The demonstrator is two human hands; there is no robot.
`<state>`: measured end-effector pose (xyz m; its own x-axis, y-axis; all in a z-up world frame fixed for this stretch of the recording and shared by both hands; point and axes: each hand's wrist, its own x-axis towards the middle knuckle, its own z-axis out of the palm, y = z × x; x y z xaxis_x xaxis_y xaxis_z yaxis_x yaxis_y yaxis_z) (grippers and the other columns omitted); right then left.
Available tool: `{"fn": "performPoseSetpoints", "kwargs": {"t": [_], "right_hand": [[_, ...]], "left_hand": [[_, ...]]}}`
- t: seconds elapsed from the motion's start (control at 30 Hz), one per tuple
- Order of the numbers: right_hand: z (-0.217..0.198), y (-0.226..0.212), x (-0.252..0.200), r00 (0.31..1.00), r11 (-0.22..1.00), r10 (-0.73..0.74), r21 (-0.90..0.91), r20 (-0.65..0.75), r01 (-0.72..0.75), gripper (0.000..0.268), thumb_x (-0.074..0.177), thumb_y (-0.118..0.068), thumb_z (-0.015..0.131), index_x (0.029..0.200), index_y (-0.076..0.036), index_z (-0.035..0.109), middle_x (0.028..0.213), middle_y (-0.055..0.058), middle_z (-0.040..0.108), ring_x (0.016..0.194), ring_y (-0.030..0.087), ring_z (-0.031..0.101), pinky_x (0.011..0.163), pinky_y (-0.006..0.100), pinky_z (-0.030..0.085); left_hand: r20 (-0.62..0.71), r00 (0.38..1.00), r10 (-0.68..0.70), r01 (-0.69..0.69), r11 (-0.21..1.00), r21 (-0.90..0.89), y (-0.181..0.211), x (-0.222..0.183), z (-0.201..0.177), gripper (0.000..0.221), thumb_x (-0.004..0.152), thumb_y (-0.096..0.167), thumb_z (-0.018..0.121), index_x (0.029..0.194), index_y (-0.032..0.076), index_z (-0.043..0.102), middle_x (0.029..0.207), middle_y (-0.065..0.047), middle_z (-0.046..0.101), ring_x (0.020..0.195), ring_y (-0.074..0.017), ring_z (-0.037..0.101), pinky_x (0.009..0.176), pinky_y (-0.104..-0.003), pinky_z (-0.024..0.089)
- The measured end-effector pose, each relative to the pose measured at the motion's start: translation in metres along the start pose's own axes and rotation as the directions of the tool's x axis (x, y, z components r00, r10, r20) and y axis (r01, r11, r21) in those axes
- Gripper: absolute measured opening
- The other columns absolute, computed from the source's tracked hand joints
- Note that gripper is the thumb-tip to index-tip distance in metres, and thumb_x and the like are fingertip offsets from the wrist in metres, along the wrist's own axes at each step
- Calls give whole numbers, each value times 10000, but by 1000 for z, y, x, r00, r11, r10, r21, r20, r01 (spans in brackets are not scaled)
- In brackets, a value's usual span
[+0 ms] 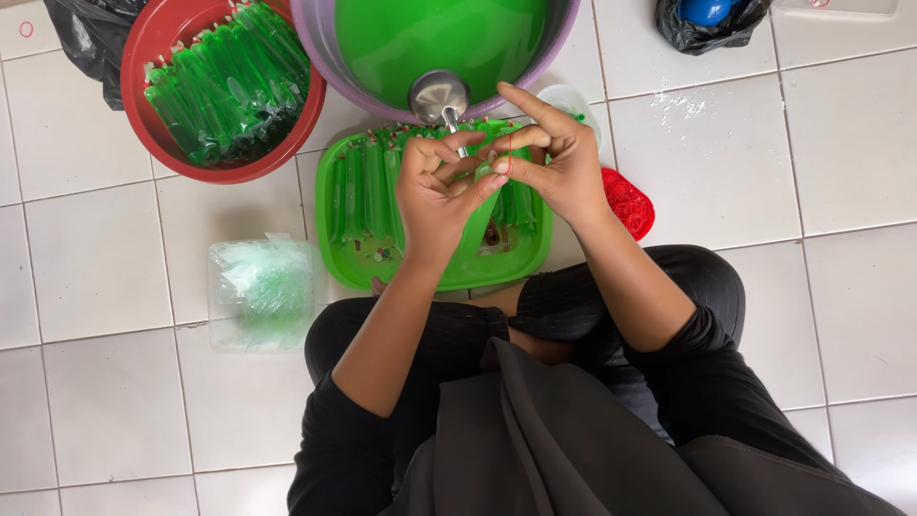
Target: Filling small plastic tubes with green liquid using a funnel and ladle and tying them shut
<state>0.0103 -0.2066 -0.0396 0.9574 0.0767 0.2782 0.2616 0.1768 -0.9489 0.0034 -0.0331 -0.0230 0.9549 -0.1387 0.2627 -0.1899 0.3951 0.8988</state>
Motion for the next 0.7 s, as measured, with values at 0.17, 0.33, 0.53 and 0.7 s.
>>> {"fn": "performPoseSetpoints", "kwargs": {"t": [0.17,0.33,0.53,0.7], "right_hand": [[2,-14,-1,999,964,-37,-263,-20,30,655,930,-134,856,1498,-36,544,917,-38,760,706,-15,349,559,175,224],[-2,-2,4,996,969,-71,-238,-47,58,508,843,-44,913,1299,-81,691,831,-16,736,568,18,414,518,153,328],[-1,39,9,1000,1000,-18,-12,-21,18,303,929,-30,783,1214,0,688,968,141,682,801,189,592,723,310,511],[32,40,-7,815,896,441,-238,377,-374,691,886,-55,781,1489,2,449,1277,404,558,1130,635,586,920,697,535]], "left_hand": [[47,998,-52,48,995,87,10,-1,-2,450,829,-89,803,1041,106,457,1254,-299,625,1016,-297,751,867,-366,682],[60,998,6,-16,987,159,-9,-2,-6,421,824,-26,852,1057,67,514,1252,-235,663,1078,-337,731,868,-385,669],[-28,994,110,-99,962,254,-16,6,-22,207,894,-1,820,1015,13,652,1179,-216,697,1005,-320,755,832,-396,692],[-391,920,38,43,980,196,-37,8,-73,130,946,82,795,1005,19,698,1151,-206,716,1015,-237,737,825,-326,645]]}}
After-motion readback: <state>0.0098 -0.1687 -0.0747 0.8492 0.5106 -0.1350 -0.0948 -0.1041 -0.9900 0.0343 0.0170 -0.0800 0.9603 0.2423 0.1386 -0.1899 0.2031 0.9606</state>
